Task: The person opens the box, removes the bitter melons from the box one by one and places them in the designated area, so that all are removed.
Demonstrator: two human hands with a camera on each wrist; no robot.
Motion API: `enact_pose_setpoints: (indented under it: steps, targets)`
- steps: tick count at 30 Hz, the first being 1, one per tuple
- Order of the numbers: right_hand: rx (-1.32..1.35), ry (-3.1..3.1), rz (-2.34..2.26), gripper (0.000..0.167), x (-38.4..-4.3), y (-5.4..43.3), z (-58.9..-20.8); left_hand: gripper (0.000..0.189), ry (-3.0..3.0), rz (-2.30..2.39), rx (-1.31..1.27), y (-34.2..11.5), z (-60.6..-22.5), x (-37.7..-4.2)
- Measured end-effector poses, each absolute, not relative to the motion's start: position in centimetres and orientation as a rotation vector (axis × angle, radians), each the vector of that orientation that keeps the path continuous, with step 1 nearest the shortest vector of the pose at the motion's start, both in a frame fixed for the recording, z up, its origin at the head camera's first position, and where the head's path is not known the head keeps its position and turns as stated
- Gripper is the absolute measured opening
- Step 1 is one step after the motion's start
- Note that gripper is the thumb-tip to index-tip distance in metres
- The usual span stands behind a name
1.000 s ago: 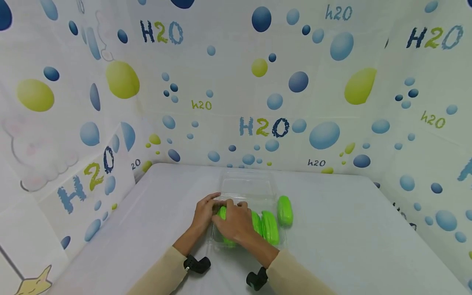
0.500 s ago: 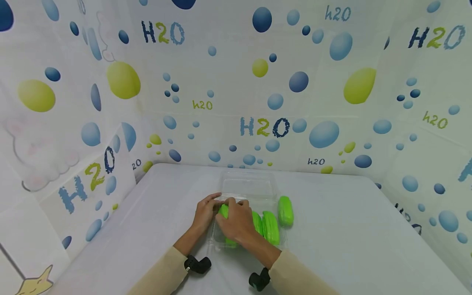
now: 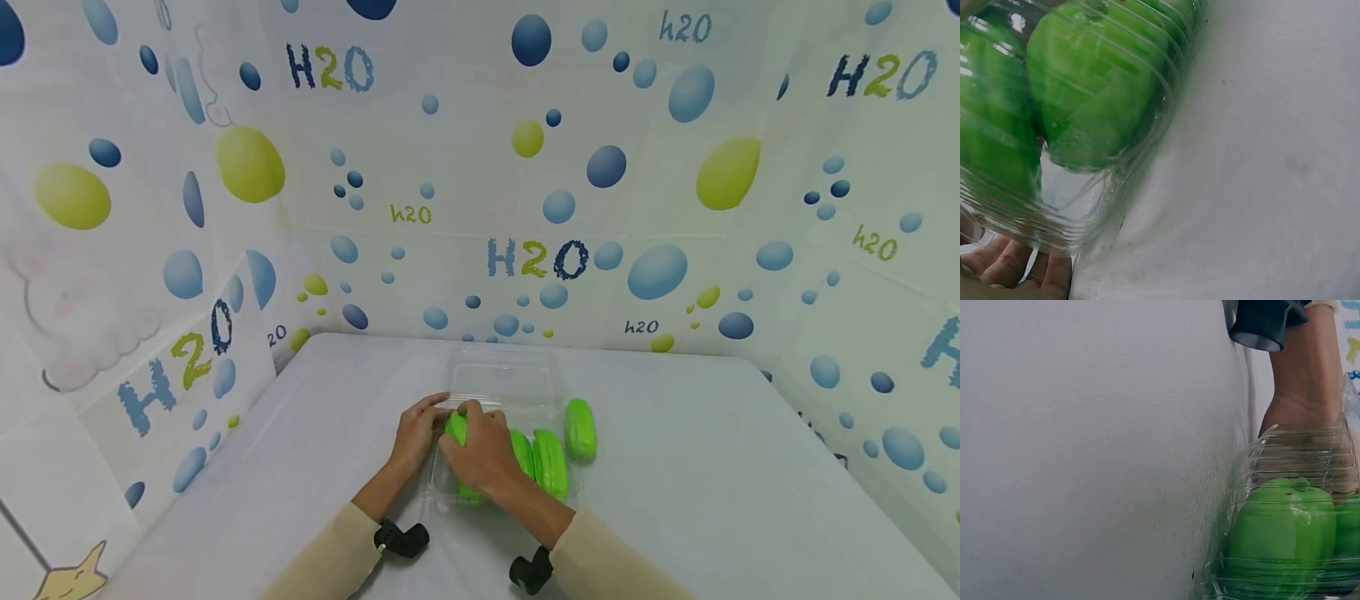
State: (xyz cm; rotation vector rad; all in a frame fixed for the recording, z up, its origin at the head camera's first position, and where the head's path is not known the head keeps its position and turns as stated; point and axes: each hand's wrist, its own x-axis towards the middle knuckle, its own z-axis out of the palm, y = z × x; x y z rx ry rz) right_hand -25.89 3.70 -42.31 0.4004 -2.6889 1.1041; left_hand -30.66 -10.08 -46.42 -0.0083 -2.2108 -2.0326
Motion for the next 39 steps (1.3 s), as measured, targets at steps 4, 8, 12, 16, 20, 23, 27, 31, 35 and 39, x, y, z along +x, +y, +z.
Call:
enact_pose_setpoints:
  steps: [4, 8, 12, 16, 20, 23, 27, 31, 35, 39]
  targets:
    - [0.407, -2.69, 1.111, 0.048, -25.81, 3.75, -42.12, 0.041, -2.22, -2.002, -0.008, -10.02, -46.39, -30.75]
    - [0.427, -2.679, 1.117, 0.047, -25.75, 3.78, -42.05, 0.041, -2.228, -1.966, 0.001, -9.94, -46.3, -30.78]
    - [0.437, -2.662, 1.1, 0.047, -25.62, 3.72, -41.97, 0.04, -2.23, -1.943, 0.016, -9.86, -46.32, -30.76]
    - [0.429, -2.658, 1.085, 0.046, -25.54, 3.71, -41.92, 0.04, -2.231, -1.938, 0.007, -9.88, -46.4, -30.73]
    - [0.422, -2.652, 1.077, 0.046, -25.57, 3.77, -41.98, 0.04, -2.238, -1.925, -0.005, -9.88, -46.4, -30.77]
    - [0.413, -2.638, 1.066, 0.046, -25.55, 3.83, -42.06, 0.039, -2.243, -1.901, 0.011, -9.79, -46.42, -30.89]
    - [0.414, -2.603, 1.053, 0.046, -25.52, 3.88, -42.15, 0.039, -2.244, -1.886, 0.033, -9.76, -46.42, -30.98]
    - [0.431, -2.568, 1.057, 0.046, -25.49, 3.84, -42.15, 0.038, -2.248, -1.876, 0.035, -9.86, -46.39, -30.95]
    - [0.43, -2.549, 1.075, 0.047, -25.53, 3.85, -42.2, 0.039, -2.252, -1.886, 0.022, -9.93, -46.38, -30.84]
    - [0.436, -2.524, 1.086, 0.05, -25.6, 3.81, -42.16, 0.039, -2.259, -1.889, 0.008, -9.98, -46.29, -30.74]
